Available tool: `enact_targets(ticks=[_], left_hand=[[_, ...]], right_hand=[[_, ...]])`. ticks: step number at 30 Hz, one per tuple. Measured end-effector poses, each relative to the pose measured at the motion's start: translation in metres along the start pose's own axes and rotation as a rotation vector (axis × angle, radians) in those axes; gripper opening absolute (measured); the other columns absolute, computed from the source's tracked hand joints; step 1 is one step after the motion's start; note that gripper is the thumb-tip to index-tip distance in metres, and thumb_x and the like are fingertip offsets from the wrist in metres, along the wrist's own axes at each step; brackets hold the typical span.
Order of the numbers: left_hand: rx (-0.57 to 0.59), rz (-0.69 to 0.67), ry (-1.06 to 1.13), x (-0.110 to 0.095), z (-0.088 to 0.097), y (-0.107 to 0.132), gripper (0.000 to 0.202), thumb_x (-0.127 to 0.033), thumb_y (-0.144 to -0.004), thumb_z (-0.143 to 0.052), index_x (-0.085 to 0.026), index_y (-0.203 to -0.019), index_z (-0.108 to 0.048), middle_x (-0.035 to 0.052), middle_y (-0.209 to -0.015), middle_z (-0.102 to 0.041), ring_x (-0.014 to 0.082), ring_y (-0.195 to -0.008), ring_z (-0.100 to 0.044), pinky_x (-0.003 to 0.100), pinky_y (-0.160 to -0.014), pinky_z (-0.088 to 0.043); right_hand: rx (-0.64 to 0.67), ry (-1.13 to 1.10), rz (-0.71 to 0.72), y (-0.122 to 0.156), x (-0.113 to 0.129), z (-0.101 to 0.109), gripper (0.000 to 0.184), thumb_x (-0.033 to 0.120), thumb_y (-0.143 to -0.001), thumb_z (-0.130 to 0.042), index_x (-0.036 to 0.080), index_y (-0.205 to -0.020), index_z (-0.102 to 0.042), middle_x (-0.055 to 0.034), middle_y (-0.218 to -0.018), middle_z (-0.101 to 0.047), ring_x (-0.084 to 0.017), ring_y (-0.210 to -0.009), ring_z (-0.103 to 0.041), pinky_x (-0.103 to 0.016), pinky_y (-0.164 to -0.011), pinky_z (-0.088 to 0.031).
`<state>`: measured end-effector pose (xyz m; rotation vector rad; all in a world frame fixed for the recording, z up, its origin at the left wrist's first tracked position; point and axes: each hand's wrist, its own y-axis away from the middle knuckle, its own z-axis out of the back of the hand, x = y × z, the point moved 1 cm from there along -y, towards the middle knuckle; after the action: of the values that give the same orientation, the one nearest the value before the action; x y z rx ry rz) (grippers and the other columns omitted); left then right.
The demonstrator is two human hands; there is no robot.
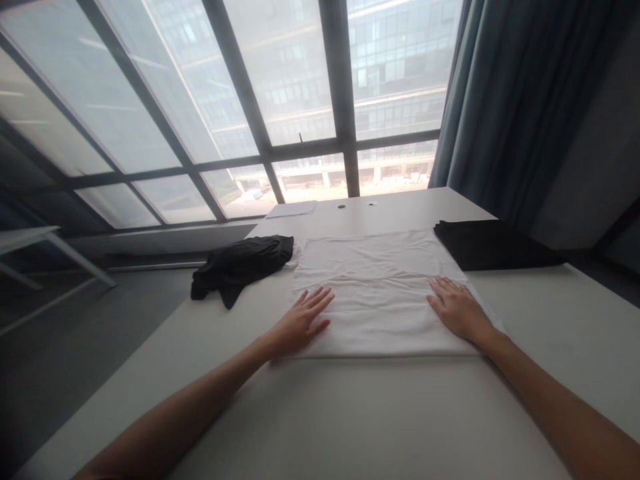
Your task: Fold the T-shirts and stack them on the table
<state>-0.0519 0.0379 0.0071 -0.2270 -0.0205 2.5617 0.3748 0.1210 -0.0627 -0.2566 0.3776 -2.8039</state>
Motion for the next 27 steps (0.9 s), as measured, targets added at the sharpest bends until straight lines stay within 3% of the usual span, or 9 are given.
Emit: enact_targets(ticks=[4, 9, 14, 16, 18, 20, 23, 27], left_hand=[[0.170, -0.062, 0.006, -0.014, -0.005, 0.000, 0.063, -0.058, -0.105, -0.027, -0.029, -0.160, -0.022, 0.0039, -0.167, -0.012, 0.0267, -0.154, -0.006, 0.052, -0.124, -0.005], [0.140, -0.202, 0.024, -0.038, 0.007, 0.002, 0.061, -0.052, -0.106, -0.028, -0.029, -0.161, -0.018, 0.0007, -0.167, -0.008, 0.0249, -0.155, -0.003, 0.048, -0.125, -0.002], [0.251, -0.339, 0.079, -0.062, 0.009, 0.008, 0.060, -0.058, -0.103, -0.035, -0.039, -0.159, -0.024, -0.0043, -0.167, -0.012, 0.0279, -0.154, -0.006, 0.051, -0.124, -0.002], [0.258, -0.331, 0.086, -0.063, 0.009, 0.008, 0.059, -0.059, -0.103, -0.036, -0.040, -0.158, -0.025, -0.0045, -0.166, -0.013, 0.0291, -0.154, -0.007, 0.053, -0.124, -0.003], [0.248, -0.330, 0.091, -0.062, 0.008, 0.008, 0.058, -0.059, -0.102, -0.037, -0.042, -0.157, -0.027, -0.0049, -0.166, -0.013, 0.0299, -0.154, -0.007, 0.053, -0.124, -0.004], [0.232, -0.339, 0.095, -0.060, 0.007, 0.007, 0.057, -0.059, -0.102, -0.039, -0.043, -0.156, -0.029, -0.0050, -0.166, -0.013, 0.0309, -0.154, -0.009, 0.054, -0.124, -0.005], [0.206, -0.365, 0.083, -0.057, 0.003, 0.006, 0.057, -0.058, -0.102, -0.042, -0.043, -0.156, -0.030, -0.0031, -0.167, -0.014, 0.0328, -0.153, -0.010, 0.056, -0.123, -0.007], [0.191, -0.395, 0.046, -0.054, -0.002, 0.005, 0.060, -0.058, -0.101, -0.043, -0.041, -0.157, -0.029, -0.0004, -0.167, -0.012, 0.0351, -0.153, -0.009, 0.059, -0.122, -0.009]], right_hand=[[-0.004, 0.003, 0.003, 0.000, 0.002, 0.002, 0.058, 0.045, -0.100, -0.030, 0.015, -0.144, -0.053, -0.0145, -0.152, -0.047, -0.030, -0.143, -0.040, -0.052, -0.117, -0.031], [-0.045, 0.050, 0.008, 0.002, 0.010, 0.012, 0.055, 0.041, -0.099, -0.034, 0.013, -0.141, -0.055, -0.0164, -0.149, -0.051, -0.032, -0.142, -0.041, -0.054, -0.116, -0.031], [-0.165, -0.030, 0.163, 0.009, 0.051, 0.035, 0.052, 0.030, -0.099, -0.034, 0.016, -0.146, -0.051, -0.0130, -0.153, -0.046, -0.028, -0.146, -0.036, -0.051, -0.120, -0.025], [-0.114, -0.108, 0.279, 0.015, 0.076, 0.041, 0.053, 0.032, -0.101, -0.033, 0.019, -0.152, -0.043, -0.0091, -0.159, -0.037, -0.025, -0.149, -0.029, -0.048, -0.122, -0.023], [0.017, -0.163, 0.405, 0.022, 0.098, 0.041, 0.057, 0.038, -0.101, -0.038, 0.023, -0.156, -0.034, -0.0065, -0.164, -0.025, -0.025, -0.152, -0.021, -0.048, -0.123, -0.019], [0.162, -0.201, 0.491, 0.028, 0.112, 0.040, 0.060, 0.042, -0.101, -0.042, 0.027, -0.158, -0.030, -0.0057, -0.165, -0.022, -0.026, -0.152, -0.019, -0.050, -0.123, -0.016], [0.260, -0.240, 0.498, 0.032, 0.117, 0.039, 0.061, 0.043, -0.101, -0.043, 0.026, -0.158, -0.030, -0.0080, -0.165, -0.021, -0.027, -0.152, -0.018, -0.052, -0.123, -0.014], [0.243, -0.298, 0.497, 0.036, 0.117, 0.048, 0.064, 0.040, -0.101, -0.046, 0.026, -0.159, -0.024, -0.0075, -0.167, -0.012, -0.027, -0.154, -0.010, -0.052, -0.124, -0.009]])
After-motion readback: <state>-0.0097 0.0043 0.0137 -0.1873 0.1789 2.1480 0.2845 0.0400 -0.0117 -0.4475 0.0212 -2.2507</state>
